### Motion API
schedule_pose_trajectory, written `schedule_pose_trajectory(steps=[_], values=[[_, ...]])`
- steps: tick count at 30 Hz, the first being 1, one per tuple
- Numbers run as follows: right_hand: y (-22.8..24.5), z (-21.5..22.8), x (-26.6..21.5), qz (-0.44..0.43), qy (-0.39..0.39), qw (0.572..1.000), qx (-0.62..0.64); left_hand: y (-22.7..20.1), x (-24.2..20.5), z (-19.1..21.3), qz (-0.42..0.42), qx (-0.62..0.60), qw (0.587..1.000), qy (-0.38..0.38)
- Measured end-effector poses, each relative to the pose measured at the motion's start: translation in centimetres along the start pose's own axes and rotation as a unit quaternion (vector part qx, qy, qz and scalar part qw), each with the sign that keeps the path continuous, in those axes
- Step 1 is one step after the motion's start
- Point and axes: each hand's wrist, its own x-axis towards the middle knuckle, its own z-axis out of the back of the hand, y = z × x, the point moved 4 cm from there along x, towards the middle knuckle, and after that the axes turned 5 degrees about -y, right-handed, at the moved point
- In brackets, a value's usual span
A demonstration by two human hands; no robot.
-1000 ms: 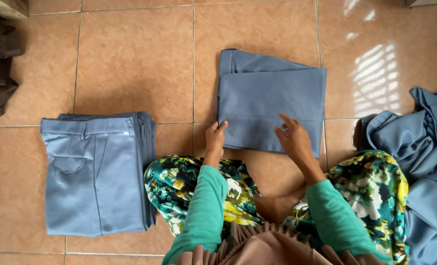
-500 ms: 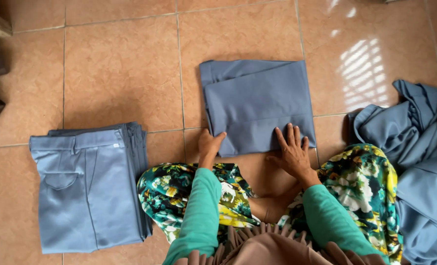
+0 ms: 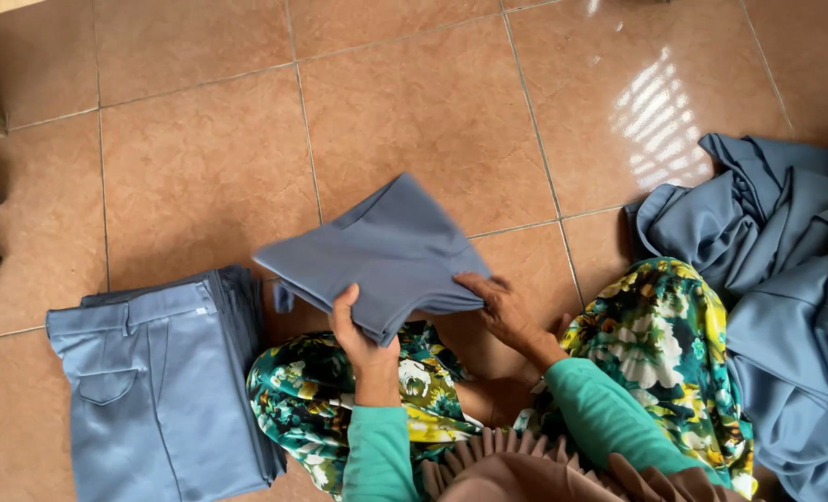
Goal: Folding blue trousers and stacking them neatly on the floor in a garment factory setting.
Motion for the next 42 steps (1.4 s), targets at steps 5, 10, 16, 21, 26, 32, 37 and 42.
schedule_pose_trajectory(steps=[5,10,16,21,26,32,37,42], values=[[1.0,-0.1,0.4,-0.24,-0.048,0.796,0.553,1.0,-1.2,-7.3,-0.114,0.122,0.978,0.123],[-0.1,1.7,-0.2,-0.379,-0.067,0.686,0.618,6.3,-2.1,-10.9,-0.134,0.331,0.831,0.427],[-4.4,-0.6,-0.9,-0.471,-0.066,0.667,0.573,15.6,8.7,5.1,0.032,0.669,0.684,0.288],[-2.9,2.5,-0.4,-0.444,-0.074,0.762,0.466,15.6,6.8,11.4,0.225,0.585,0.77,0.118],[-6.3,-0.4,-3.3,-0.442,-0.087,0.813,0.37,16.6,9.3,11.8,0.199,0.347,0.913,0.073],[-7.0,-1.5,-5.1,-0.39,-0.016,0.907,0.157,17.0,8.7,11.6,0.205,0.333,0.915,0.098],[-1.8,2.9,-4.2,-0.4,-0.078,0.861,0.304,15.3,6.1,9.1,0.214,0.326,0.916,0.096],[-4.2,0.7,-5.6,-0.416,-0.118,0.761,0.484,15.6,4.6,7.8,0.239,0.306,0.917,0.089]])
